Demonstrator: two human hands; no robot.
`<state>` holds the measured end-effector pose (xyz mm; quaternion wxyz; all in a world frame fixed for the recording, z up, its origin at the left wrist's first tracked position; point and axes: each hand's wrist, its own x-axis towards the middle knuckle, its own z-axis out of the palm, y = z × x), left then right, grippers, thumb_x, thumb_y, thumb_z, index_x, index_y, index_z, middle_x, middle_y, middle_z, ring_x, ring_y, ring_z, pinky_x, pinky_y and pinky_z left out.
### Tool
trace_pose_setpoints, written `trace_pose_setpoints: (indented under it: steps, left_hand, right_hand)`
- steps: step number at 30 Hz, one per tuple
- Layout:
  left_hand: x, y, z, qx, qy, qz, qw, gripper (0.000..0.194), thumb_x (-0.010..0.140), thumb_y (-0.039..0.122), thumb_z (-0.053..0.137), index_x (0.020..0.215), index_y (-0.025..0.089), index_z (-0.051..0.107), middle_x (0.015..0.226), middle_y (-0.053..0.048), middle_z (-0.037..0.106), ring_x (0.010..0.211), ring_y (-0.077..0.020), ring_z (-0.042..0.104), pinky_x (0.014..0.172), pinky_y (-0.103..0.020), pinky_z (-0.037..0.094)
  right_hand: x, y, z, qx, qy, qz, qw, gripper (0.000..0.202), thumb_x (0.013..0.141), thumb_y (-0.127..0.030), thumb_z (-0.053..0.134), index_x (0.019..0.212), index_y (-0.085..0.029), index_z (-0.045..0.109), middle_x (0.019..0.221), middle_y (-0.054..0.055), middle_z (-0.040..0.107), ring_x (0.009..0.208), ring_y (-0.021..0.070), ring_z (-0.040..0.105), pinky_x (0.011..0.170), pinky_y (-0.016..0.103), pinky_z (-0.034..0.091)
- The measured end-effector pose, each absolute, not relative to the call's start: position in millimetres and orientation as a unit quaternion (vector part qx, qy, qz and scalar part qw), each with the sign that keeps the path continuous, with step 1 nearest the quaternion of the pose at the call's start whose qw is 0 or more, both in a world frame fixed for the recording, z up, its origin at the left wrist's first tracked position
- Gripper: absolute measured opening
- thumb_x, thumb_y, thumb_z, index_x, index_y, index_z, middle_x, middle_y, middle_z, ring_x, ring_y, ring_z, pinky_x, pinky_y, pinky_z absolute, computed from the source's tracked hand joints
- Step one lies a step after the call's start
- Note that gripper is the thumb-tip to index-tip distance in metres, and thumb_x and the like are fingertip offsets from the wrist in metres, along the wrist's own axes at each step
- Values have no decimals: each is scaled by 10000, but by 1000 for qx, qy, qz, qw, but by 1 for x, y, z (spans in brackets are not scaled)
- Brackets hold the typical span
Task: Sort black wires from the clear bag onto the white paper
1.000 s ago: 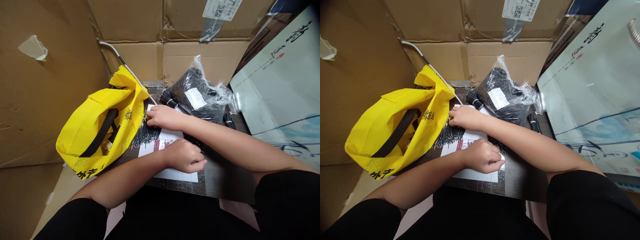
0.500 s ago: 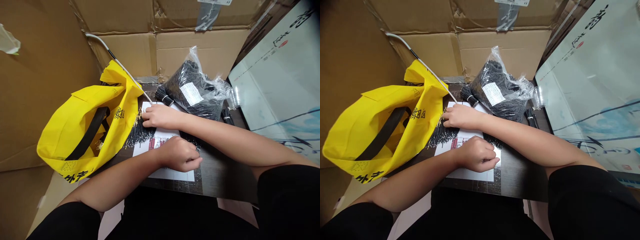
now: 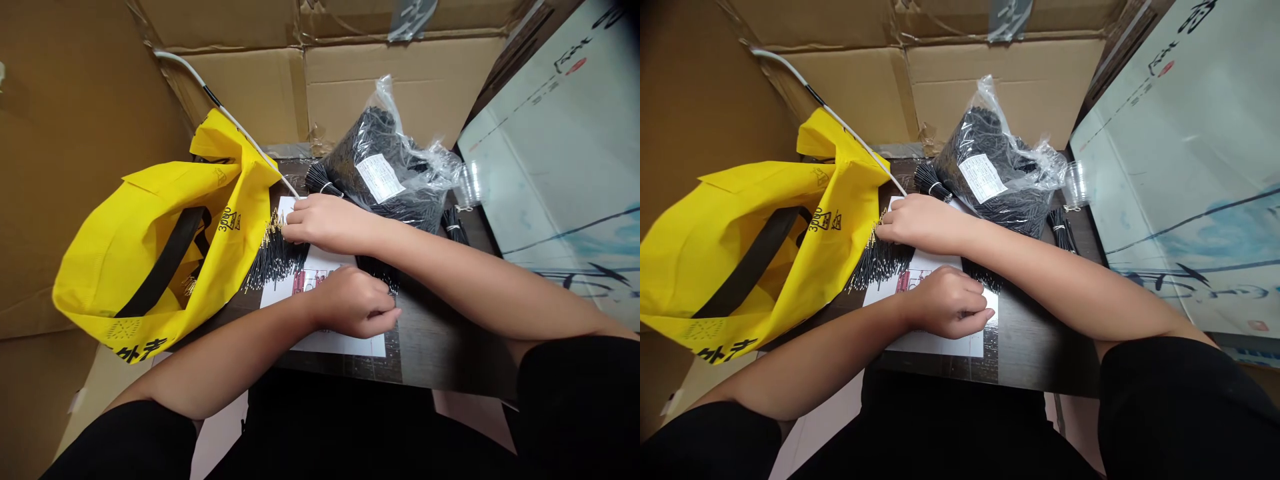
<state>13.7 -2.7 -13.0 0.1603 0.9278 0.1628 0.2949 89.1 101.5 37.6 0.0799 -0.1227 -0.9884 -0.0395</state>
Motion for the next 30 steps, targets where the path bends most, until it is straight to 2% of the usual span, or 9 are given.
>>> trace_pose_setpoints:
  steps: [4, 7, 10, 12, 15, 20, 24, 27, 30]
  left_hand:
    - [14, -4, -10, 919, 171, 300, 190, 388, 891, 260, 582, 518, 183, 507, 508, 33, 502, 467, -99, 425, 466, -324, 239]
    - [13, -1, -7, 892, 220, 327, 222, 393, 935, 264, 554, 556, 183, 495, 532, 26, 473, 501, -104, 416, 498, -317, 263]
    - [10, 6, -5, 819, 292, 406, 280, 388, 1017, 300, 472, 655, 181, 544, 617, 0, 526, 598, -121, 491, 582, -298, 376]
    - [9, 11, -6, 757, 326, 471, 314, 363, 1051, 342, 422, 791, 181, 617, 719, -32, 609, 700, -140, 563, 659, -306, 436]
    - [9, 16, -9, 697, 351, 520, 347, 376, 1069, 375, 392, 841, 195, 631, 824, -58, 648, 772, -147, 588, 702, -317, 454]
    - [10, 16, -8, 665, 378, 521, 379, 181, 1009, 301, 540, 880, 201, 619, 759, -2, 578, 653, -107, 501, 622, -271, 416]
    - [8, 17, -5, 680, 392, 501, 364, 216, 977, 293, 569, 799, 191, 636, 742, -2, 567, 671, -112, 504, 645, -272, 423]
    - [8, 17, -5, 651, 410, 514, 380, 207, 996, 372, 538, 927, 204, 638, 809, -12, 599, 666, -112, 515, 633, -268, 445]
    - [11, 17, -5, 644, 444, 517, 348, 156, 980, 362, 577, 1027, 216, 606, 924, -22, 625, 689, -106, 531, 631, -254, 459]
  right_hand:
    - [119, 88, 65, -191, -973, 94, 88, 198, 998, -168, 512, 912, -156, 690, 854, 45, 667, 824, 161, 553, 736, 321, 357]
    - [153, 76, 87, -212, -944, 221, 126, 214, 981, -182, 532, 1108, -179, 705, 955, 38, 706, 857, 144, 598, 772, 292, 401]
    - [183, 68, 104, -239, -916, 283, 153, 328, 979, -231, 551, 1294, -212, 642, 956, 15, 710, 815, 126, 603, 753, 273, 415]
    - [196, 66, 108, -262, -906, 298, 145, 361, 972, -265, 573, 1325, -212, 629, 930, 13, 705, 793, 125, 599, 736, 275, 415]
    - [203, 68, 105, -282, -903, 303, 118, 386, 955, -304, 608, 1331, -220, 633, 920, 17, 698, 789, 132, 596, 728, 283, 411]
    - [205, 74, 99, -289, -905, 301, 87, 397, 946, -318, 604, 1336, -245, 633, 907, 5, 686, 777, 131, 579, 724, 289, 394]
    - [211, 78, 100, -310, -895, 300, 117, 366, 934, -283, 595, 1289, -218, 659, 906, 10, 682, 799, 133, 569, 735, 288, 393]
    - [214, 80, 100, -309, -894, 310, 97, 332, 928, -254, 585, 1248, -231, 673, 860, -5, 672, 761, 128, 557, 725, 287, 389]
    - [216, 81, 97, -297, -898, 320, 61, 368, 918, -248, 597, 1284, -259, 629, 808, -25, 666, 695, 129, 543, 670, 285, 380]
